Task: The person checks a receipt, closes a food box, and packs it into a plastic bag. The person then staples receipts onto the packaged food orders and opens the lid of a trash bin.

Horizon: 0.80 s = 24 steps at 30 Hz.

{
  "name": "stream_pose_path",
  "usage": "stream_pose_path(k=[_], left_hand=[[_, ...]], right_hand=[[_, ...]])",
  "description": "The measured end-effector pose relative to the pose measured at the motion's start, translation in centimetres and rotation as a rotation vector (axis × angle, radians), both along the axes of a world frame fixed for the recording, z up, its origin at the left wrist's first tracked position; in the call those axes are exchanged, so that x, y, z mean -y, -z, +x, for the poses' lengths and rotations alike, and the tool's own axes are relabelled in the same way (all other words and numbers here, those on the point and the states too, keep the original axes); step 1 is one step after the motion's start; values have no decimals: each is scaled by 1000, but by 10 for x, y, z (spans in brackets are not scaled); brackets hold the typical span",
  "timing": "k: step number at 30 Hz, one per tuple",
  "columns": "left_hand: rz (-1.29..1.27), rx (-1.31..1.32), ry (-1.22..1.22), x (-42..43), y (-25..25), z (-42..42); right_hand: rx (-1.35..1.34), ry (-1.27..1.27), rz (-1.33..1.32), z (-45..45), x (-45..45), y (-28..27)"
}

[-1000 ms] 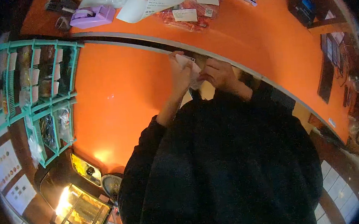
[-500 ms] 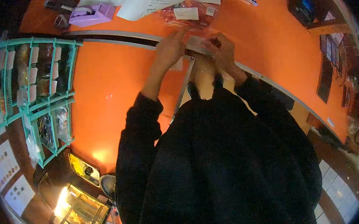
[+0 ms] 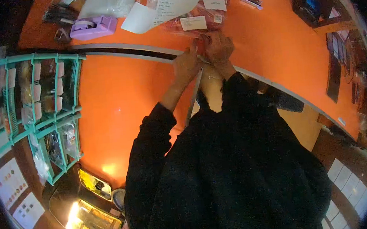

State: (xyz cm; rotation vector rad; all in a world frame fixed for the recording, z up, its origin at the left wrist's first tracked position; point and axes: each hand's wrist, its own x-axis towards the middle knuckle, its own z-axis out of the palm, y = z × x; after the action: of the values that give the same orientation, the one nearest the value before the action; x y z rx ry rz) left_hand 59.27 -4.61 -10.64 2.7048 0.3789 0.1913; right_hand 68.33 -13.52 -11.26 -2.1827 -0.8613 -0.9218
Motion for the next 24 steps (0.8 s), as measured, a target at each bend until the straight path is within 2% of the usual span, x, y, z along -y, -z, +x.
stream_pose_path(k=[1,5,7,8,10,11,13,14,16,18,19,20,21,22,23,24], left_hand=[[11,-95,-44,-5,-3,9],[-10,-38,-58,-15,-12,25],[-121,-100,-136,-21,-11,29],[-123,-96,-126,-23,-6,26],[-111,40,-112,-26,5,13],[-110,38,-106,-28,5,4],[-354,67,-196,-27,-11,-13],[-345,74,-187,-17,-15,-22],[-1416,283,-312,15,-17,-43],[-2087,134,-418,57,-12,-61],[-1615,158,-198,88,-16,-70],[-1133,181,5,123,-19,-78],[-1690,95,-175,165,-10,-83],[-1968,20,-234,198,-8,-91],[-2230,-63,-340,231,-8,-98],[-2240,-60,-259,261,-19,-108]], right_hand=[[-3,11,9,1,1,-1],[-173,148,-78,4,14,-1],[-718,172,92,4,18,-8],[-712,182,93,7,19,-6],[-749,-63,326,9,24,13],[-750,-57,330,9,28,22],[-965,-67,617,10,37,30],[-956,-66,629,3,47,29],[-1002,-305,248,-36,79,16],[-792,-540,397,-97,98,-9],[-768,-531,408,-115,115,-18],[-583,-398,339,-131,133,-27],[-479,-320,310,-146,155,-31],[-378,-234,282,-161,177,-34],[-566,-145,373,-177,207,-36],[-750,-50,471,-192,240,-36]])
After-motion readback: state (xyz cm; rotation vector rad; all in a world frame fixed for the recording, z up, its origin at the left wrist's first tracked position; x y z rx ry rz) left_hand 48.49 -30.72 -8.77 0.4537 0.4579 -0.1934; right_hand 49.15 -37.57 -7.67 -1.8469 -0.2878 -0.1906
